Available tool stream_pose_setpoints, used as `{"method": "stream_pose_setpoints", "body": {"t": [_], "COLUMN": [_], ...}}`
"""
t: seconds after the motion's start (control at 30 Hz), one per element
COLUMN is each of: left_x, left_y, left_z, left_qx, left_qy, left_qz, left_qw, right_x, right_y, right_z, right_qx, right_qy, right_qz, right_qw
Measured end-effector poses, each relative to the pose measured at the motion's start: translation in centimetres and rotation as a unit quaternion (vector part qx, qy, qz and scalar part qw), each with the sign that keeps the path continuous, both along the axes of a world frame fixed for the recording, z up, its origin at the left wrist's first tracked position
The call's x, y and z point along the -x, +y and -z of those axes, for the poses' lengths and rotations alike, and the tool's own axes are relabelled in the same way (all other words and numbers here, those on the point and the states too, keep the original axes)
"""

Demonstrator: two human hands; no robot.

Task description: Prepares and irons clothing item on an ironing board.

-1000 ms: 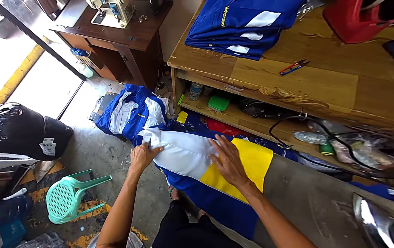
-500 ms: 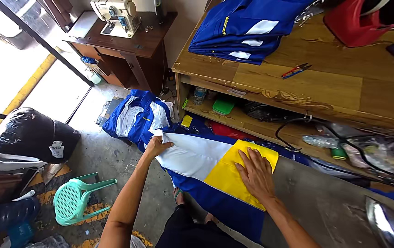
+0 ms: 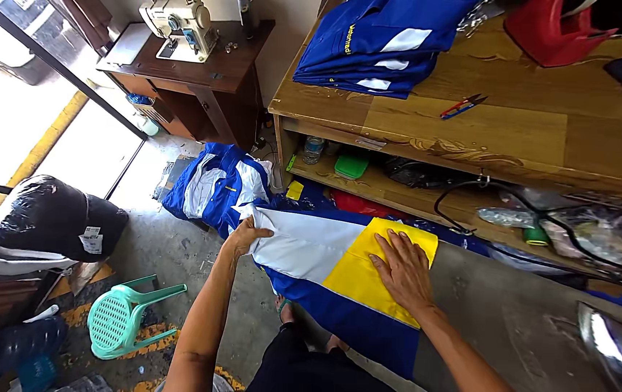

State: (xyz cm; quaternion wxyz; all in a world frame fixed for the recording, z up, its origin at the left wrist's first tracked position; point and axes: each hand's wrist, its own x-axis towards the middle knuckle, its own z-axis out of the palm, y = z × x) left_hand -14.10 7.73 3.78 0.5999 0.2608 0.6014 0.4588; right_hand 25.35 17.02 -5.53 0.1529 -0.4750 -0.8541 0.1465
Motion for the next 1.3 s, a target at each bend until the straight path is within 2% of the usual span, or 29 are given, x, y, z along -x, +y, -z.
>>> {"method": "stream_pose_setpoints", "body": {"t": [0.17,0.27,0.4,0.47,0.57,0.6,0.67,0.73,0.77,0.83,0.93,1.03,1.1,1.17,1.3], "left_x": [1.0,0.8,0.6,0.3,-0.2,0.0,0.8,1.0,0.7,-0.3,-1.9,-2.1,-2.8,-4.0,-7.5], "left_y": [-0.6,-0.9,-1.2,-1.2,-1.7,-2.0,-2.7,-2.9,-2.8,-2.4,-1.9,-3.1,-3.5,-3.5,-2.5], "left_z": [0.5,0.9,0.5,0.4,0.3,-0.2,-1.4,-1.6,-1.2,-0.3,-3.7,-7.0,-7.6,-6.6,-4.2], "left_qx": [0.006,0.034,0.052,0.053,0.015,0.006,0.018,0.058,0.087,0.154,0.261,0.283,0.218,0.11,-0.021], "left_qy": [0.149,0.225,0.203,0.174,0.121,0.102,0.102,0.164,0.226,0.36,0.498,0.573,0.628,0.668,0.614], "left_qz": [0.107,0.116,0.099,0.069,-0.009,-0.019,0.022,0.095,0.127,0.166,0.173,0.145,0.101,0.067,0.129], "left_qw": [0.983,0.967,0.973,0.981,0.992,0.995,0.994,0.98,0.962,0.905,0.809,0.756,0.74,0.733,0.779], "right_x": [-0.2,-0.9,-2.9,-2.6,-1.8,-2.2,-4.1,-6.2,-6.9,-7.2,-6.3,-5.7,-5.3,-4.5,-3.2], "right_y": [0.2,-0.8,-3.1,-4.0,-4.4,-4.5,-4.8,-5.1,-5.0,-4.5,-3.4,-3.3,-3.0,-2.8,-2.9], "right_z": [-0.1,-1.5,-3.9,-4.4,-5.6,-6.6,-9.4,-11.1,-10.9,-8.7,-6.5,-6.8,-7.0,-7.1,-7.1], "right_qx": [0.001,0.01,0.062,0.094,0.167,0.213,0.329,0.409,0.431,0.422,0.378,0.347,0.324,0.298,0.247], "right_qy": [0.015,0.031,0.022,0.018,0.085,0.143,0.283,0.338,0.318,0.211,0.092,0.103,0.137,0.153,0.135], "right_qz": [-0.012,0.067,0.264,0.276,0.216,0.214,0.237,0.22,0.209,0.204,0.223,0.27,0.294,0.301,0.26], "right_qw": [1.0,0.997,0.962,0.956,0.958,0.942,0.869,0.819,0.818,0.858,0.894,0.892,0.889,0.893,0.924]}}
